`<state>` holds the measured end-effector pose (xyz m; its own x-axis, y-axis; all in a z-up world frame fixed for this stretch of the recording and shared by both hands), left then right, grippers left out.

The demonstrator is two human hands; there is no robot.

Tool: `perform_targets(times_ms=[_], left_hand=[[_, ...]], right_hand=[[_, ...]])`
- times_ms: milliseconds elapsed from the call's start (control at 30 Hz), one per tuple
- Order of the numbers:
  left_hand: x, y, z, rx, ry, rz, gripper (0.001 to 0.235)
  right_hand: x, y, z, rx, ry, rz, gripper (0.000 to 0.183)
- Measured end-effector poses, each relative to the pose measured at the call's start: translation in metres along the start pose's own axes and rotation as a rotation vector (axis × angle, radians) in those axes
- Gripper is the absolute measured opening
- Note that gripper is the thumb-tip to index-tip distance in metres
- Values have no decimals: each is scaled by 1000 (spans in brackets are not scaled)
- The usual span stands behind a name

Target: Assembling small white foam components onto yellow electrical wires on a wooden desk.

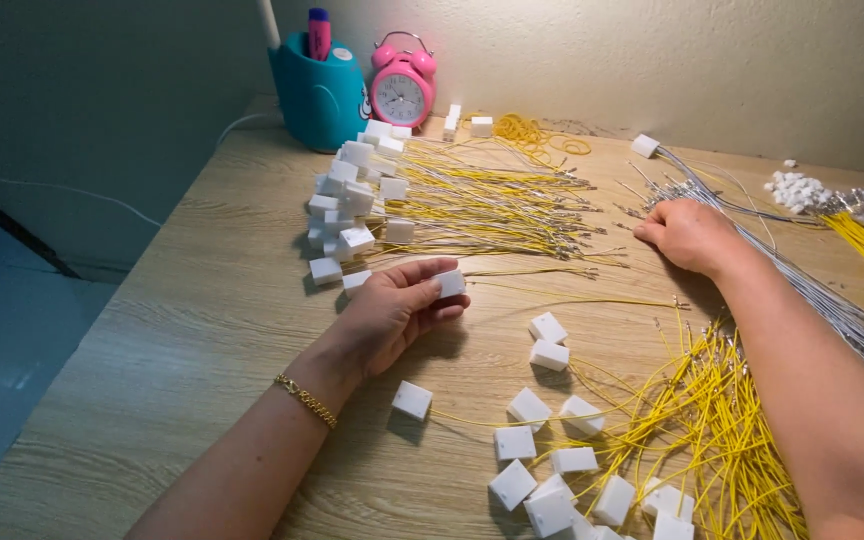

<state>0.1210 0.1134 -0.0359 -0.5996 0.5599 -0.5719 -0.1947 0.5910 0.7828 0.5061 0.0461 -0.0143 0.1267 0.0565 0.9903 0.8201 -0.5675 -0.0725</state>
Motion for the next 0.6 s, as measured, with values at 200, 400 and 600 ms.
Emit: perform_targets(times_ms=[200, 400, 600], left_hand=[[-4, 5, -11, 37, 67, -79, 38], [-1, 3, -6, 20, 32, -75, 39], [-3, 2, -8, 12, 10, -65, 40]], right_hand=[[28, -17, -23, 14, 53, 171, 28], [65, 25, -18, 92, 358, 297, 23], [115, -84, -106, 388, 414, 452, 8]])
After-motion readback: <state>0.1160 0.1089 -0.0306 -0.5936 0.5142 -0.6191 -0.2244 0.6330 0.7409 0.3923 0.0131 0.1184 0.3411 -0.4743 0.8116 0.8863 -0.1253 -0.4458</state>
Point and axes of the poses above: each hand's wrist, its own z-axis towards the middle knuckle, its own x-axis out of the back of the hand, y = z × x, the point moved 7 cm from there along z, towards the middle knuckle, and after that the axes turned 4 degrees about -y, right-handed, at the moved point
